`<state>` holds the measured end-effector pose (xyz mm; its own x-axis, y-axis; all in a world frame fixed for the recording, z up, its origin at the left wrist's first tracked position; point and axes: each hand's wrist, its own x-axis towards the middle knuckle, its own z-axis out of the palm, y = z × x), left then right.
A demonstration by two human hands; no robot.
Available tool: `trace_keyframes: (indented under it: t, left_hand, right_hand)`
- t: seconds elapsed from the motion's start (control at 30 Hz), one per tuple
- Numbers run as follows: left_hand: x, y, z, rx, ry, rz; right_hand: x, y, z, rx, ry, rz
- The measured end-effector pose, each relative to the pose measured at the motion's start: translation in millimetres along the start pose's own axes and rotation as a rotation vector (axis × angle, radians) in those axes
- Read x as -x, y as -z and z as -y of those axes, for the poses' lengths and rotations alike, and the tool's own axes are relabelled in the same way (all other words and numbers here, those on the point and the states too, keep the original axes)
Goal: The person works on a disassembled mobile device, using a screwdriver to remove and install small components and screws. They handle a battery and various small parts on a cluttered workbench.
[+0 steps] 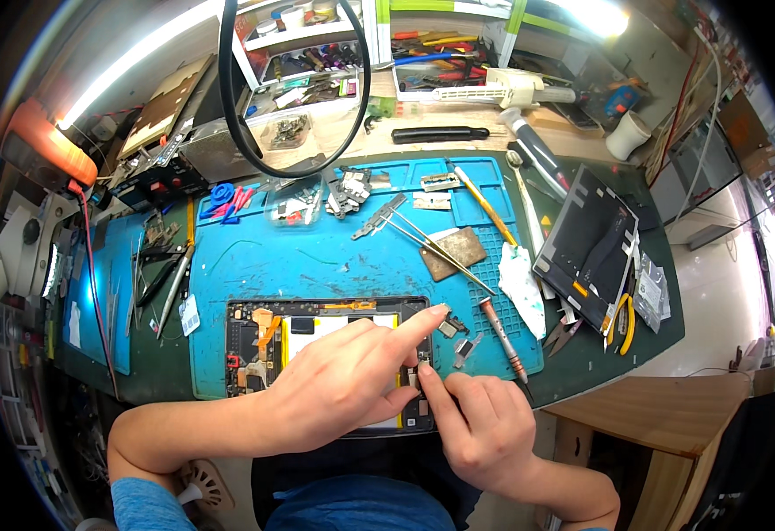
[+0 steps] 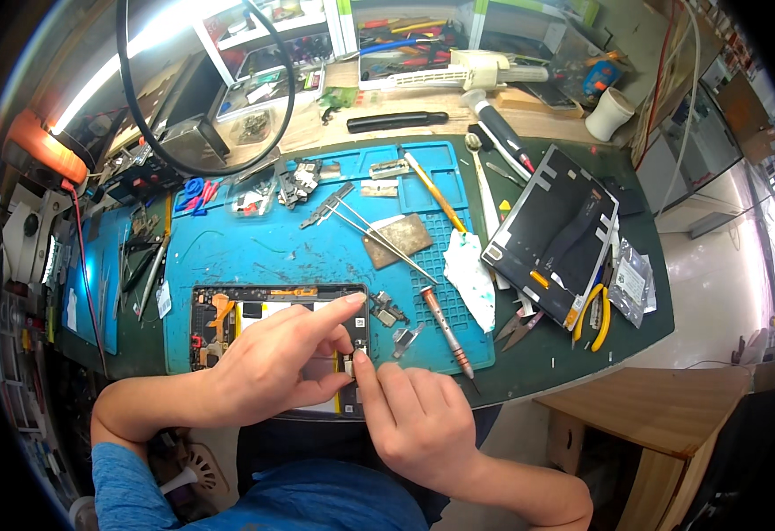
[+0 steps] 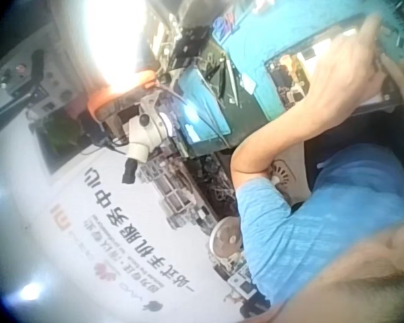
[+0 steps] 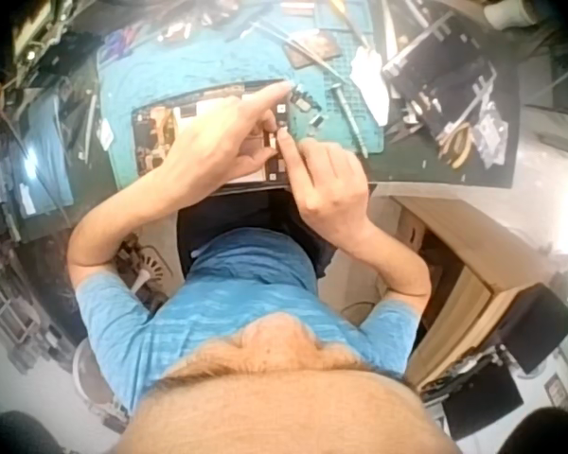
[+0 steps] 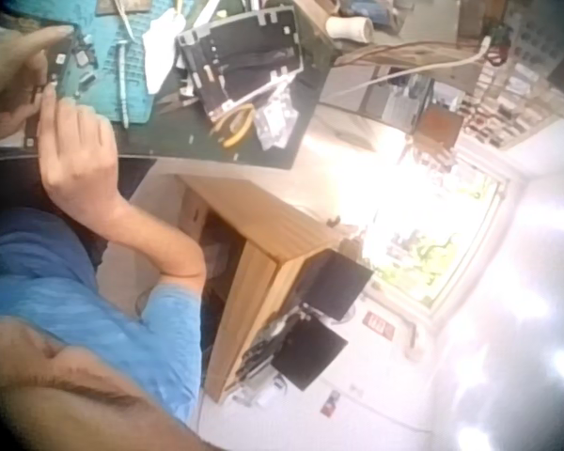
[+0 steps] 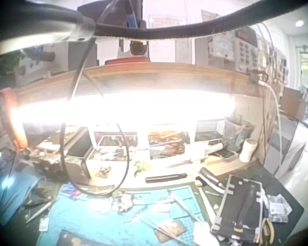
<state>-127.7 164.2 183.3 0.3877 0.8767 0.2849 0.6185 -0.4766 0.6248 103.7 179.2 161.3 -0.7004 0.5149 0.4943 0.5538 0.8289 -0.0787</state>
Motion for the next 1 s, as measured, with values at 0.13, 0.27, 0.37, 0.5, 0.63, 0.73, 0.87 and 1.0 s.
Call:
trace_keyframes:
  t: [0.13,0.27,0.37,0.5,0.63,0.73,0.87,1.0]
  left_hand:
    - [2,5,1,0.102,0.059,0.039]
    - [2,5,3,0.111,0.075,0.044]
    - [1,5,1,0.105,0.087,0.043]
    - [1,6,1,0.131,0.108,0.051]
    - [1,6,2,0.146,0.112,0.053]
    - [2,7,2,0.161,0.127,0.057]
    - [3,7,3,0.179,0.133,0.044]
    - [3,5,0,0.194,0.179,0.032]
  right_hand:
    - [2,-3,6,0.117,0.029,-0.017]
    - [-1,0,5,0.093,0.027,-0.007]
    - [2,1,2,0.057,0.029,-0.011]
    - [13,-2,-4,-0.008,0.02,-0.052]
    - [22,-7,-9,-0.068,0.005,-0.097]
    - [24,-8,-9,-0.08,-0.002,-0.097]
    - [23,-8,-8,-0.079,-0.01,-0.097]
    - [21,-7,-6,-0.062,-0.024,-0.085]
